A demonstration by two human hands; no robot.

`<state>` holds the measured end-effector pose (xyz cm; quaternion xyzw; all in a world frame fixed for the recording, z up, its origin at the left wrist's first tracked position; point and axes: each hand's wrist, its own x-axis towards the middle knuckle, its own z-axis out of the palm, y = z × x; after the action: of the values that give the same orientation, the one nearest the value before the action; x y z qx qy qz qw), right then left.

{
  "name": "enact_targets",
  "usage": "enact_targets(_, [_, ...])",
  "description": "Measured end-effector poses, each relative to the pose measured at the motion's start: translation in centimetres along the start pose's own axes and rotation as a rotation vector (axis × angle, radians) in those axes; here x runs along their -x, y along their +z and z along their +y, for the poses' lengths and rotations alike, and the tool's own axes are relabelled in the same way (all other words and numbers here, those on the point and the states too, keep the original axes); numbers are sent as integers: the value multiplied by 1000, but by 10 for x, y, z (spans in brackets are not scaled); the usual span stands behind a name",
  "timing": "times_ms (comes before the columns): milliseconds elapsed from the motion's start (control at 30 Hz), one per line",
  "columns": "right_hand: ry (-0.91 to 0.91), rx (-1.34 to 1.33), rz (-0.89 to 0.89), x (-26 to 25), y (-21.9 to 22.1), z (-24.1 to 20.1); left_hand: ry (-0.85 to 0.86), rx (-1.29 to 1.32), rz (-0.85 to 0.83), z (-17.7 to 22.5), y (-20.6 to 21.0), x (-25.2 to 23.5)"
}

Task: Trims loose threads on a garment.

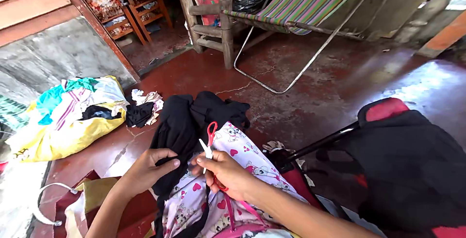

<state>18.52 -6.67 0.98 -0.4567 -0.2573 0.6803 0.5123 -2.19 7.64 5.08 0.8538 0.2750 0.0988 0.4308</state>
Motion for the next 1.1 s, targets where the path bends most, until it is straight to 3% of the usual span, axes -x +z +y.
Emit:
enact_targets(167, [-19,-73,89,-15,19,8,-82,115,-4,0,8,-9])
enact_targets(300, [-22,-72,126,-16,22,10,-102,-17,105,10,19,-9])
enact_targets(767, [-100,146,69,4,2,30,-86,-393,229,15,28,-3])
enact_targets(1100, [-232,379,133,-5,8,14,-13,-15,217,-8,19,34])
